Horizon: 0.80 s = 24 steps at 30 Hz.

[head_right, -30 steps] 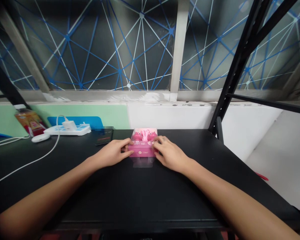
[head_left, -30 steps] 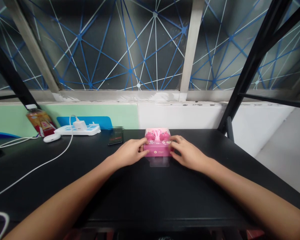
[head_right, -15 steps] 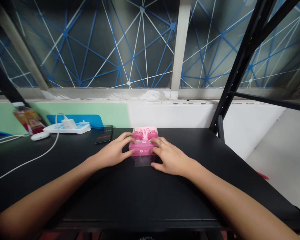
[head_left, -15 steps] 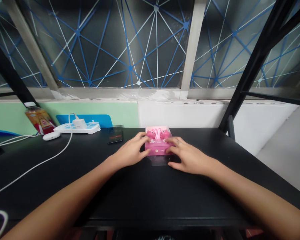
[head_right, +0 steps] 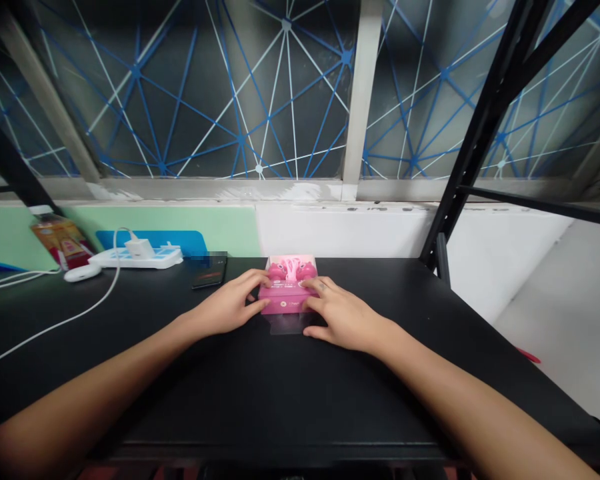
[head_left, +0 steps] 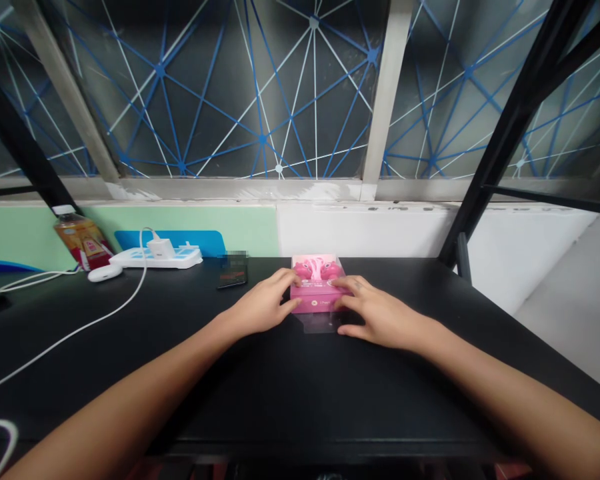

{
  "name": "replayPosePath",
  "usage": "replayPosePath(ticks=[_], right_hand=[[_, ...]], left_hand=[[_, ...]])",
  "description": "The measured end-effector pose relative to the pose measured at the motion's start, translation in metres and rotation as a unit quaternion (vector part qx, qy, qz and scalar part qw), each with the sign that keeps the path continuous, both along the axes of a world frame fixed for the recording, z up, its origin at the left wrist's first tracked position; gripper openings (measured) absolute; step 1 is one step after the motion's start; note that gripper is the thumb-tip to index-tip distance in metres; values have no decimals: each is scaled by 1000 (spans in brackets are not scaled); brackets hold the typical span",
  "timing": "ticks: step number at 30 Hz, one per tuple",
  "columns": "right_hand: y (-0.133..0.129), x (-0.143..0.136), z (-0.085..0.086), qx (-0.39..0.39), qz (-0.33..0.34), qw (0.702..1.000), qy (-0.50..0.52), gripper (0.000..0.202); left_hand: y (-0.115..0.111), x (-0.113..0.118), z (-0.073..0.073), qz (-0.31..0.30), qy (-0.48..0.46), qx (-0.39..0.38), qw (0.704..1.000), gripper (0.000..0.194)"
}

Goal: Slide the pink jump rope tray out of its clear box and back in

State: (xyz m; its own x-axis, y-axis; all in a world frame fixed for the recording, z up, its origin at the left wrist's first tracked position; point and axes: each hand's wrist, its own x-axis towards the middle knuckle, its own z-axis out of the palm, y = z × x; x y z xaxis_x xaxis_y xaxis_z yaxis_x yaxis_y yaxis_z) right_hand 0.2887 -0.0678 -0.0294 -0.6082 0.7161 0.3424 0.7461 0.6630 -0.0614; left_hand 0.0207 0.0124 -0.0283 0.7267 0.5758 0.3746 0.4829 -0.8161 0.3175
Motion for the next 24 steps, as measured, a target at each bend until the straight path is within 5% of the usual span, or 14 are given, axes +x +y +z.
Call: replayPosePath(ticks=[8,14,24], right_hand=[[2,-3,1,35,13,998,46,12],[4,-7,1,56,9,989,135,19],[-1,-3,8,10,6,991,130,22]], left_hand=[[-6,0,8,7,-4,-7,1000,19],[-17,4,17,22,16,-2,1000,28],[-19,2,20,-1,-5,-41,999,26]])
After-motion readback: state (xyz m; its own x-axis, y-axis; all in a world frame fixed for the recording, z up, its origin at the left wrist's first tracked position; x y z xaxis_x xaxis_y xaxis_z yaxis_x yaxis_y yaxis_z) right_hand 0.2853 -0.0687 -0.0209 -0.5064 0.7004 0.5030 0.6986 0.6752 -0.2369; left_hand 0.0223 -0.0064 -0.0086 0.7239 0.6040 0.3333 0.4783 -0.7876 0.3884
